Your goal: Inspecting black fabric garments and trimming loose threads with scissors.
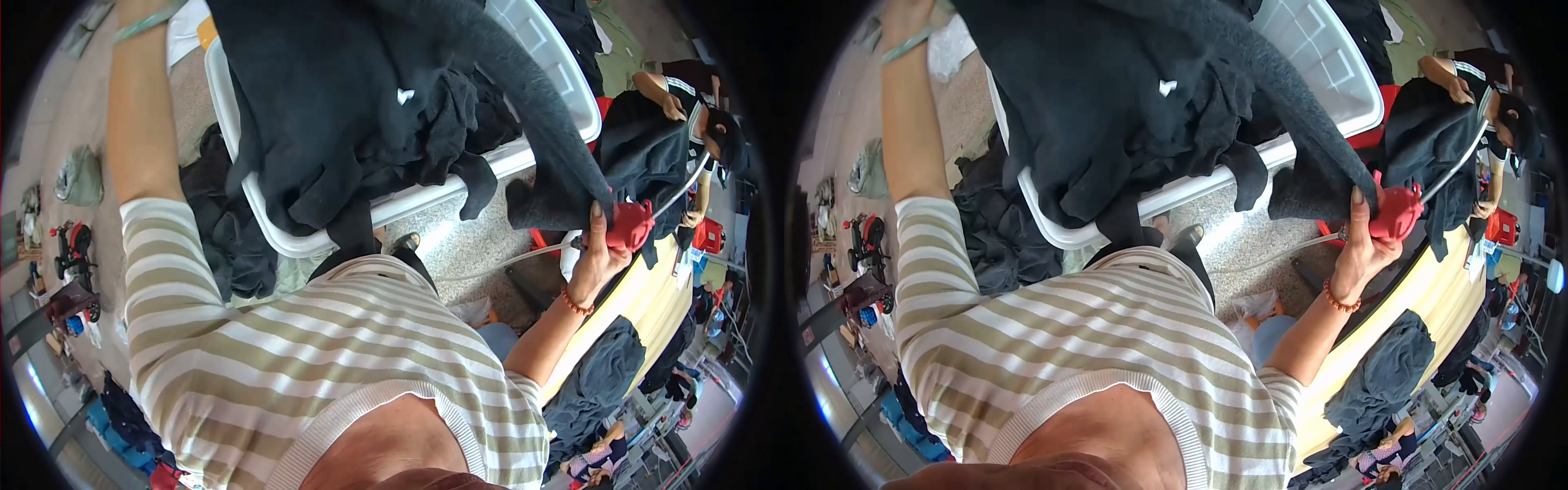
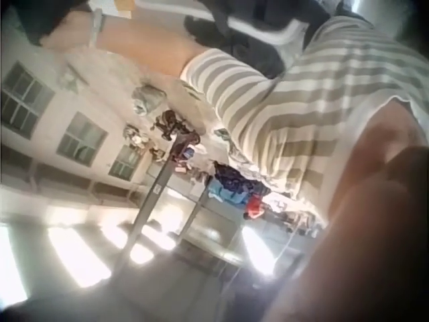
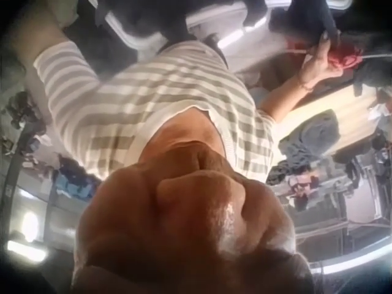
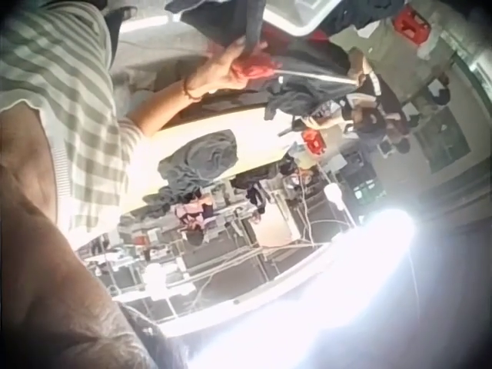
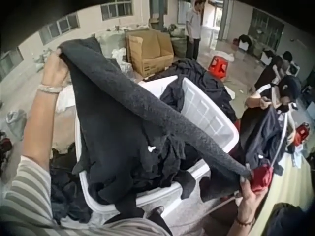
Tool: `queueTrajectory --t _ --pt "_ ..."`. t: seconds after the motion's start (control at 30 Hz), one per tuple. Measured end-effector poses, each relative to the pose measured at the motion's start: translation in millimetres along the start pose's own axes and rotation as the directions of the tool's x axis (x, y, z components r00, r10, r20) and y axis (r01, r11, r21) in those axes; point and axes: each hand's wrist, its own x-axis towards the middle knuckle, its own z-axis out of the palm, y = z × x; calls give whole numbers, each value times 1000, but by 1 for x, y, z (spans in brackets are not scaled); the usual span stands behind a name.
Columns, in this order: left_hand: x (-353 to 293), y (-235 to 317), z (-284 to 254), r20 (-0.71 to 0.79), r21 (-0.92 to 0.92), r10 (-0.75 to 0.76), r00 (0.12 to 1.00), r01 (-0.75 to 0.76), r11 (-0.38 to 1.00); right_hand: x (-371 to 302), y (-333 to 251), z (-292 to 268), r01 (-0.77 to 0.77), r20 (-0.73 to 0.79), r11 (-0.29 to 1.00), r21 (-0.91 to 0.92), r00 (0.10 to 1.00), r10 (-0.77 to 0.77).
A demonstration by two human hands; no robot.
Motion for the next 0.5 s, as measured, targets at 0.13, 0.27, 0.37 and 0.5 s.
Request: queueTrajectory --t 0.13,0.27,0.37,0.5 --pt "-82 34 -83 -30 455 291 956 -246 856 -17 -3 -6 154 164 983 94 972 -168" --pt "-219 -18 -168 -383 -220 -216 898 138 966 -43 16 -19 -101 616 995 -28 782 97" --pt "-349 -57 -228 -533 -189 -511 674 494 849 -67 51 -11 -124 752 968 -217 611 247" --pt "-475 -90 -255 -654 273 -622 431 901 337 -90 95 8 -14 844 943 -332 443 303"
